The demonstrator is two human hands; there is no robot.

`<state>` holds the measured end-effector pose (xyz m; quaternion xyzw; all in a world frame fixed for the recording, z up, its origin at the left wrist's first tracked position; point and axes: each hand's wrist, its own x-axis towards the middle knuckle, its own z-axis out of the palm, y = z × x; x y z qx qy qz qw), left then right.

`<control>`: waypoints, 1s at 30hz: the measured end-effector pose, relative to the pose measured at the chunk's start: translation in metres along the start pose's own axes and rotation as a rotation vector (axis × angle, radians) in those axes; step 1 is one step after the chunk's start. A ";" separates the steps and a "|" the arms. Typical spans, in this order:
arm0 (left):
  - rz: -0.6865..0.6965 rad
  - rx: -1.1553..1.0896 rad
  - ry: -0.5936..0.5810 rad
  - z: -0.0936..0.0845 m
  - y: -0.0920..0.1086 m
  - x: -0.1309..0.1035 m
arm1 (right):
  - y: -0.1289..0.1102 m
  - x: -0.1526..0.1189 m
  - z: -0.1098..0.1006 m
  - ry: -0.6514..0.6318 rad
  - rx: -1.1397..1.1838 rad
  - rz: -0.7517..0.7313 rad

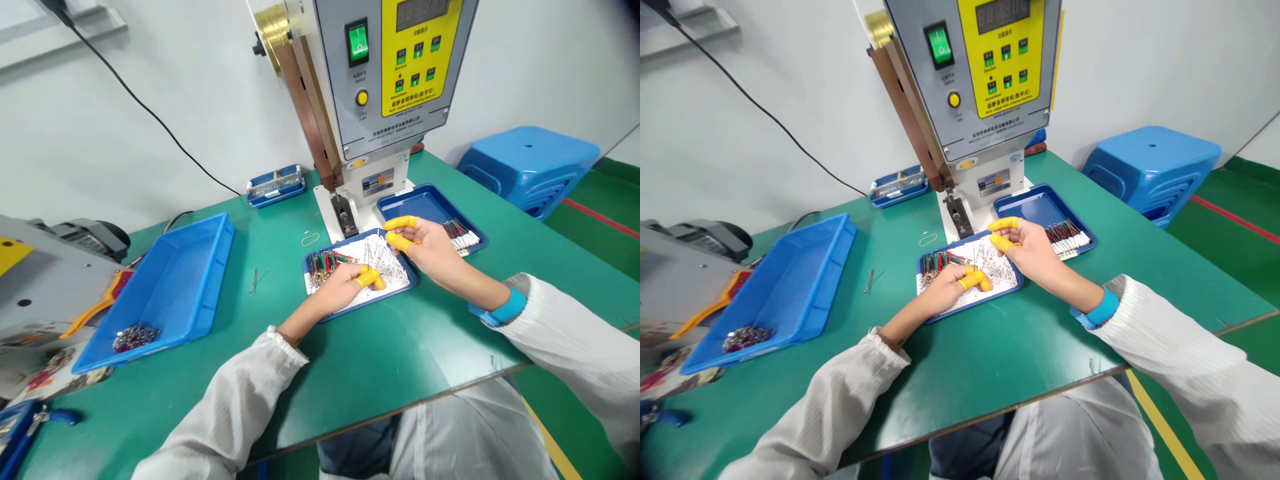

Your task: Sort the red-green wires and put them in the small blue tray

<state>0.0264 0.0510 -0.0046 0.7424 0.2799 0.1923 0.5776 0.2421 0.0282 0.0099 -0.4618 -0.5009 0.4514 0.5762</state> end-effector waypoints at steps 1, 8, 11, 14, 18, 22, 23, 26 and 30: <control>0.001 0.001 0.001 0.000 0.000 0.000 | 0.001 0.000 0.000 -0.003 -0.006 0.001; -0.009 -0.003 0.000 0.000 -0.001 0.000 | 0.005 0.000 0.000 -0.004 -0.023 -0.007; -0.017 -0.001 -0.001 0.000 -0.002 0.001 | 0.004 0.000 0.000 0.009 -0.014 -0.011; -0.013 0.001 -0.005 0.000 -0.004 0.001 | 0.001 0.000 0.001 0.028 0.007 -0.022; -0.005 -0.005 -0.004 0.000 -0.005 0.001 | 0.000 0.000 0.000 0.031 0.004 -0.030; -0.006 -0.008 -0.004 0.000 -0.003 0.000 | 0.001 0.000 0.000 0.013 -0.001 -0.013; -0.007 -0.007 -0.006 0.000 -0.002 0.000 | 0.001 0.000 0.000 0.014 -0.002 -0.012; -0.011 -0.006 -0.005 0.000 -0.001 0.000 | 0.001 0.000 0.000 0.019 -0.002 -0.017; -0.009 -0.002 -0.004 0.000 0.000 0.000 | 0.001 0.001 -0.001 0.025 -0.014 -0.037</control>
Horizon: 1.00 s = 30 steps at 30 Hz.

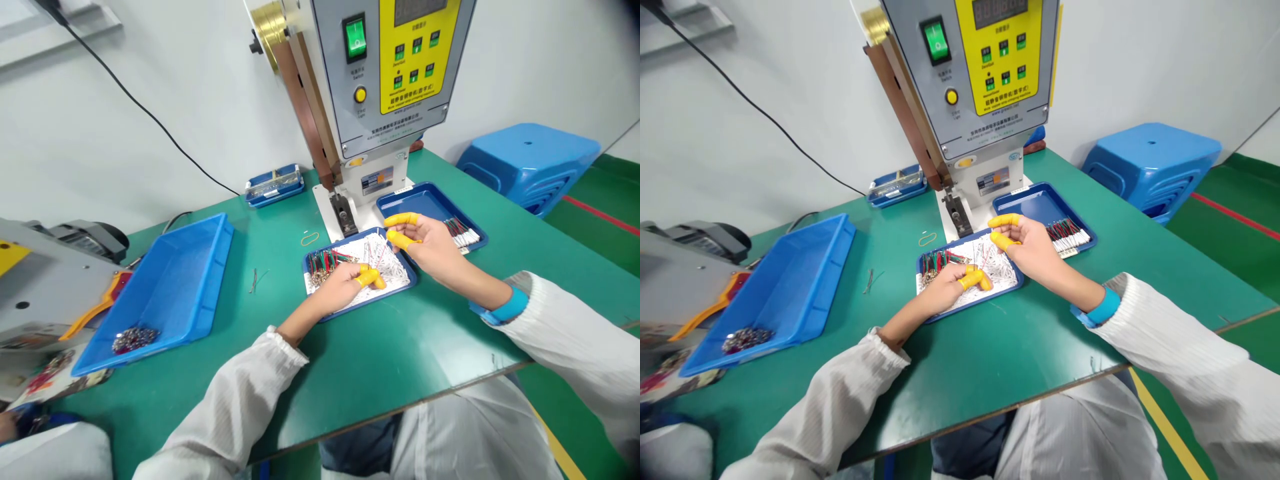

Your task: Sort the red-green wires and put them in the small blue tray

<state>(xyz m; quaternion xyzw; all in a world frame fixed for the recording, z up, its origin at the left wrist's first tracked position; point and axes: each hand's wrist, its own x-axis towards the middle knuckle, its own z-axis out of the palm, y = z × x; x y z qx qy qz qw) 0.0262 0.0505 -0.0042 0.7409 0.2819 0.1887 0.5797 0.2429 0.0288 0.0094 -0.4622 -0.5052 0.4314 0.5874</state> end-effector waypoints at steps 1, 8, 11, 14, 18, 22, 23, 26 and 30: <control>0.001 0.000 0.000 0.000 0.000 0.000 | 0.000 0.000 0.000 -0.002 -0.005 -0.002; -0.003 0.009 -0.004 -0.001 -0.003 0.000 | 0.004 0.001 -0.001 -0.040 -0.023 0.016; 0.000 0.010 -0.007 -0.001 -0.006 0.001 | 0.004 0.001 0.000 -0.034 -0.021 0.028; -0.002 0.008 -0.007 -0.002 -0.008 0.002 | 0.003 0.001 0.000 -0.029 -0.009 0.039; 0.001 -0.008 -0.007 -0.002 -0.009 0.002 | 0.003 0.001 0.000 -0.024 0.002 0.031; 0.001 -0.023 -0.006 -0.002 -0.009 0.002 | 0.002 0.000 0.000 -0.014 0.010 0.032; 0.005 -0.027 -0.007 -0.002 -0.009 0.002 | 0.002 0.000 0.001 -0.013 0.014 0.035; 0.013 -0.033 -0.006 -0.002 -0.010 0.002 | 0.002 -0.001 0.002 -0.015 0.031 0.041; 0.013 -0.031 -0.005 -0.002 -0.010 0.002 | 0.003 -0.002 0.003 -0.038 0.019 0.051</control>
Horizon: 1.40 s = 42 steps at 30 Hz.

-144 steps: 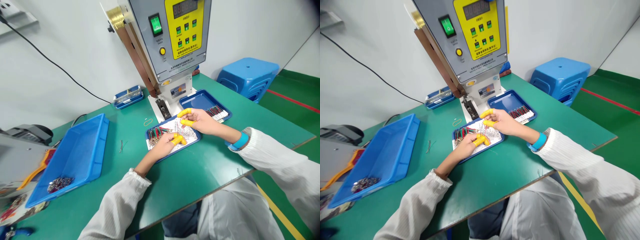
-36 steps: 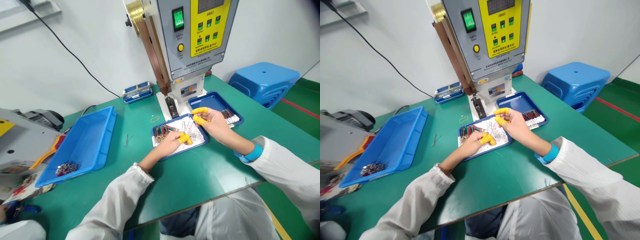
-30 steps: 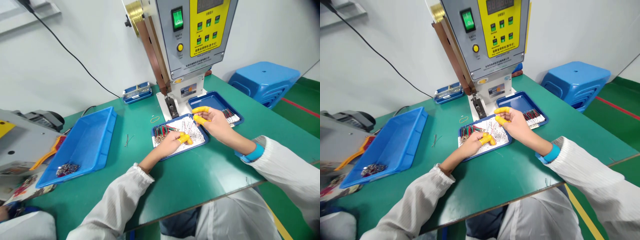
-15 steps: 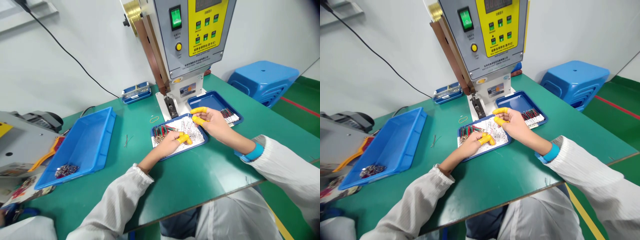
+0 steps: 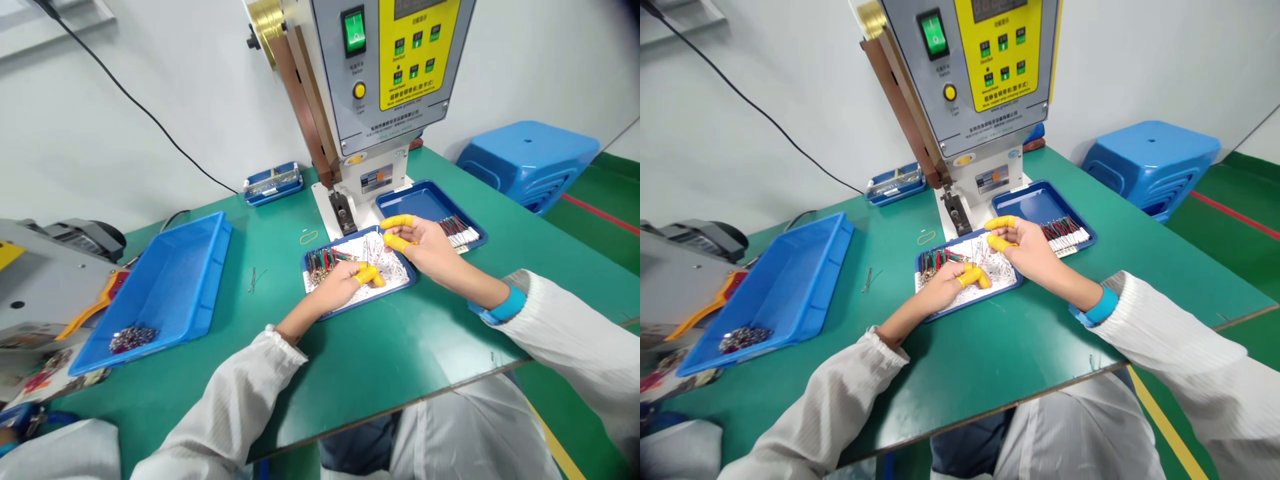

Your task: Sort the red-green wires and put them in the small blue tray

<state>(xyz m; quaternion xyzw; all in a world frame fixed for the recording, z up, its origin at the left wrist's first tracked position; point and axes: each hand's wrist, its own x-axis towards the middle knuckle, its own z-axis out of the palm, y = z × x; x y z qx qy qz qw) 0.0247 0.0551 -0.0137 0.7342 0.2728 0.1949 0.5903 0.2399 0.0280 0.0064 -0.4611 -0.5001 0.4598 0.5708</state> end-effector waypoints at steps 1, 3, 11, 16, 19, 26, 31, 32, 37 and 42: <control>0.001 -0.001 0.003 0.000 0.000 0.000 | 0.000 0.000 0.000 -0.004 -0.002 0.003; -0.003 -0.001 0.009 0.001 0.001 0.000 | 0.000 -0.001 0.001 -0.007 0.000 0.008; -0.009 -0.028 -0.010 0.001 0.005 0.000 | 0.000 -0.002 0.001 -0.011 -0.016 0.010; -0.010 -0.023 -0.011 0.000 0.005 0.000 | 0.004 -0.003 0.003 -0.021 0.005 0.011; -0.006 -0.015 -0.012 0.000 0.006 -0.001 | 0.006 -0.003 0.004 -0.027 0.006 0.016; 0.000 -0.014 -0.007 0.001 0.006 0.000 | 0.010 -0.003 0.004 -0.027 0.004 0.006; 0.000 -0.020 0.000 0.001 0.005 0.001 | 0.013 -0.003 0.005 -0.049 -0.003 0.000; 0.002 -0.017 0.002 0.001 0.005 0.001 | 0.014 -0.003 0.005 -0.056 0.000 -0.002; 0.000 0.006 0.004 0.001 0.006 0.001 | 0.017 -0.003 0.006 -0.101 0.038 0.004; -0.008 -0.006 0.009 0.001 0.006 0.001 | 0.018 -0.003 0.006 -0.118 0.063 0.011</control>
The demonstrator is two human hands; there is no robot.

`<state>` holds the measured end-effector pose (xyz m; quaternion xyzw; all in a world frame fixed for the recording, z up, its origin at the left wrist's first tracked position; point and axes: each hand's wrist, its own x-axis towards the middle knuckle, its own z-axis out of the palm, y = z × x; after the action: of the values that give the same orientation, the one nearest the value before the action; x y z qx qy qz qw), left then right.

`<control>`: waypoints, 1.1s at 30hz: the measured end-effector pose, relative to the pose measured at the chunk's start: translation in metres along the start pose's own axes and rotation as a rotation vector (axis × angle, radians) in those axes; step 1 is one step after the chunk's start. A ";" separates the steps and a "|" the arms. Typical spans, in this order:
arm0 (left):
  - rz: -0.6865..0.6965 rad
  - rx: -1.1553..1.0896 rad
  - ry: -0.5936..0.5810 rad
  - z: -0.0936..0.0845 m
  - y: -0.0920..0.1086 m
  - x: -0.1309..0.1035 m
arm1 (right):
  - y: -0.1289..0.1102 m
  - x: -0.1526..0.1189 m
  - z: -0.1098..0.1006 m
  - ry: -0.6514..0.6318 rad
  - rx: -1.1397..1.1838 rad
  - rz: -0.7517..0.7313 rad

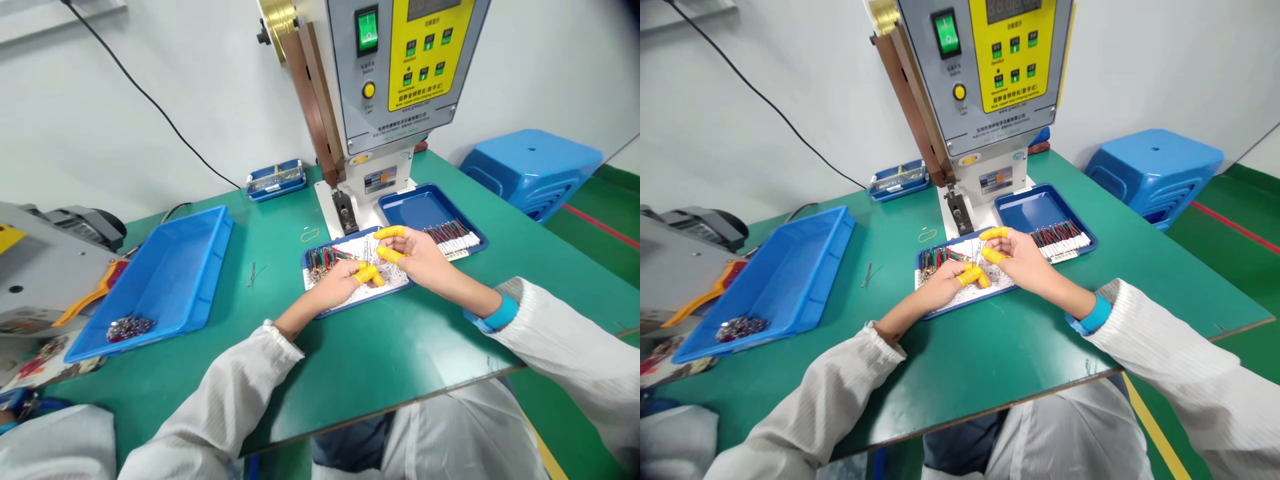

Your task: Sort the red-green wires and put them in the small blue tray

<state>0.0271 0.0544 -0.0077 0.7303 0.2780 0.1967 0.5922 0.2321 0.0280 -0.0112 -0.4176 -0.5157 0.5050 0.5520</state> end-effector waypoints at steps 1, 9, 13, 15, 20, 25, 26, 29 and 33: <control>0.000 -0.003 0.002 0.000 0.000 0.000 | 0.000 0.000 0.000 0.006 -0.005 -0.006; 0.007 -0.006 0.009 0.000 0.000 0.000 | -0.003 -0.001 0.002 0.105 -0.073 -0.069; 0.013 0.011 0.008 0.000 0.000 -0.001 | -0.004 0.001 -0.001 0.129 -0.099 -0.077; 0.006 0.025 0.003 -0.001 0.001 -0.001 | -0.006 0.002 -0.003 0.138 -0.086 -0.077; -0.006 0.039 -0.006 -0.001 0.002 -0.002 | -0.013 0.006 -0.010 0.148 -0.031 -0.067; -0.001 0.003 0.003 0.000 -0.001 -0.001 | -0.013 0.006 -0.010 0.141 -0.038 -0.059; -0.001 -0.003 0.002 0.000 -0.001 -0.001 | -0.013 0.005 -0.010 0.142 -0.051 -0.060; -0.001 -0.014 0.004 0.001 -0.002 -0.001 | -0.012 0.004 -0.009 0.139 -0.082 -0.055; 0.003 -0.018 0.008 0.001 -0.001 -0.001 | -0.009 0.003 -0.007 0.120 -0.095 -0.045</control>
<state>0.0267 0.0536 -0.0085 0.7245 0.2775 0.2031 0.5973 0.2402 0.0302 -0.0024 -0.4612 -0.5143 0.4414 0.5726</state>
